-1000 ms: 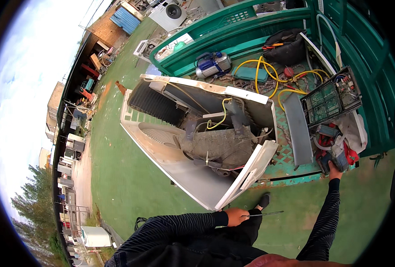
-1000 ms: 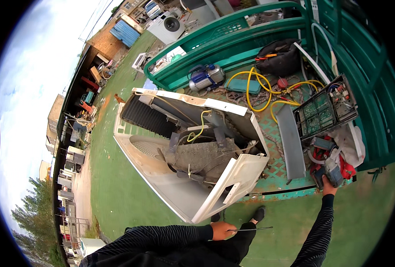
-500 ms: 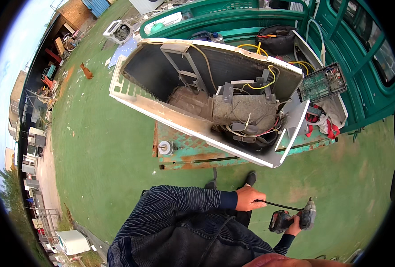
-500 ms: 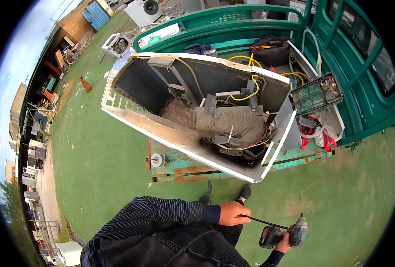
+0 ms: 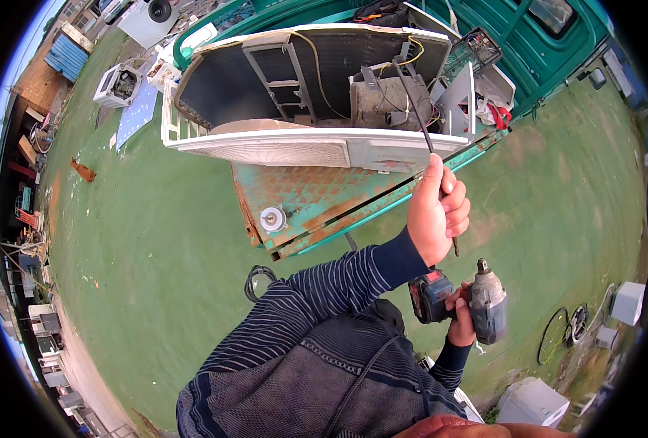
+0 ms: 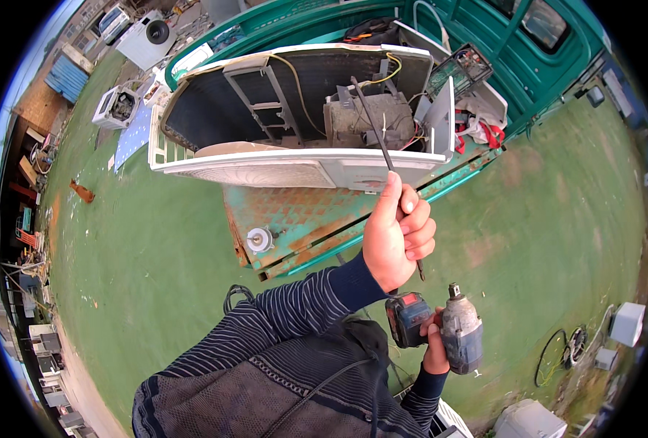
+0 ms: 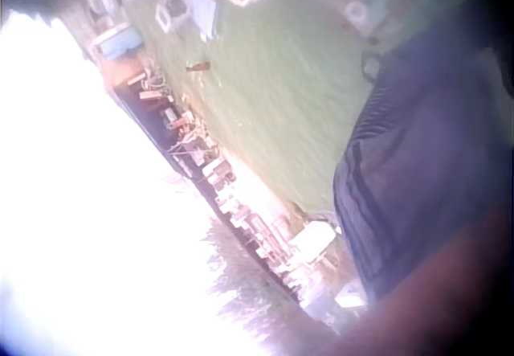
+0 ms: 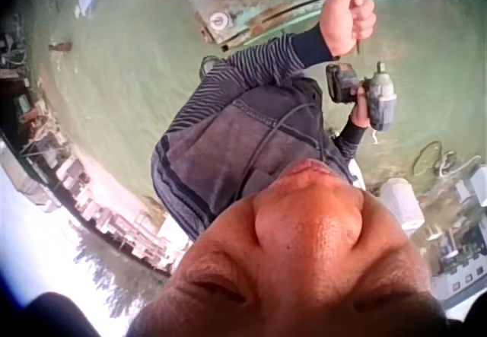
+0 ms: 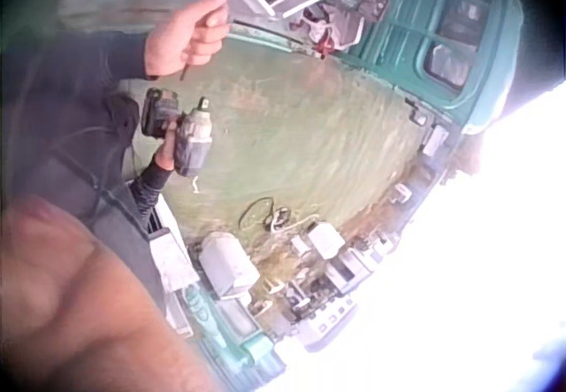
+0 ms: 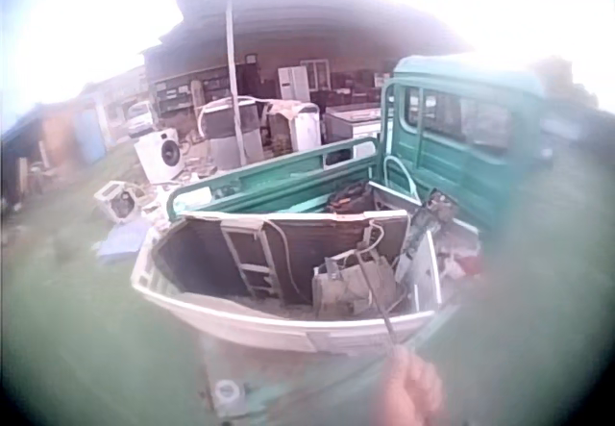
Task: The person uses a cordless drill to remove screws and detach the front panel of a white air conditioner unit placed on a green utility vehicle. The person then removes the fan grille and places it aside.
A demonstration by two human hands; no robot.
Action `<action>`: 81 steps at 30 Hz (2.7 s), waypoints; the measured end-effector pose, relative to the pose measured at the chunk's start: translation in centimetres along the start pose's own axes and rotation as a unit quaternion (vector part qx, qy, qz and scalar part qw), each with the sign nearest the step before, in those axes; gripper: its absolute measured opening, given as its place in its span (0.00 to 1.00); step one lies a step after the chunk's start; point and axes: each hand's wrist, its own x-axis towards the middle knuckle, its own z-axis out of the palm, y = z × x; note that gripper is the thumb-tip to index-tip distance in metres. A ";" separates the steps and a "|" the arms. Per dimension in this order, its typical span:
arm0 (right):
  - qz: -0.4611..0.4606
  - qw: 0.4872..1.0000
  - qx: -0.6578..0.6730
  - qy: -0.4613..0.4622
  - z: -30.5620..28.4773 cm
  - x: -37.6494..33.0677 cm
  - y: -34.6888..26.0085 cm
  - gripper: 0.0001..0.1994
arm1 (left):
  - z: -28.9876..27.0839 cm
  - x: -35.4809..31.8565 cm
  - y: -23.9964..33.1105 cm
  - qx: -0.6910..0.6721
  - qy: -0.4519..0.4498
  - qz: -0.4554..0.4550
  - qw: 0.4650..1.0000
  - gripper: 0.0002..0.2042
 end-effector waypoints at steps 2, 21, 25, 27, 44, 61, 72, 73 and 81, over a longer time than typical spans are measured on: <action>-0.001 1.000 0.018 -0.012 1.9 -1.7 -1.1 0.20 | -0.5 -1.2 1.1 -0.035 0.004 0.006 0.999 0.22; 0.012 0.999 -0.014 0.037 11.8 -23.4 1.2 0.20 | -5.0 -20.1 3.1 -0.089 0.046 -0.083 0.991 0.21; 0.036 0.999 -0.010 0.023 14.2 -25.5 1.5 0.19 | -6.2 -22.6 5.0 -0.094 0.048 -0.081 0.991 0.21; 0.058 0.998 -0.005 0.024 15.9 -25.3 1.4 0.19 | -6.4 -23.7 5.5 -0.099 0.044 -0.092 0.990 0.21; 0.082 0.993 -0.062 -0.057 20.2 -24.0 2.5 0.17 | -10.2 -25.1 13.8 -0.092 0.025 0.033 0.995 0.21; -0.155 0.936 -0.315 -0.035 18.8 -26.6 3.5 0.17 | -9.3 -27.3 10.7 0.008 -0.010 -0.014 1.000 0.22; 0.042 0.978 0.193 -0.070 19.2 -26.8 3.8 0.14 | -6.3 -27.2 7.6 -0.043 -0.105 -0.042 0.993 0.24; 0.051 0.976 0.199 -0.072 19.1 -26.8 3.9 0.15 | -6.2 -27.3 7.6 -0.036 -0.130 -0.040 0.990 0.24; 0.014 0.981 0.177 -0.071 20.2 -25.7 3.3 0.14 | -5.7 -27.6 7.8 -0.023 -0.165 -0.032 0.986 0.25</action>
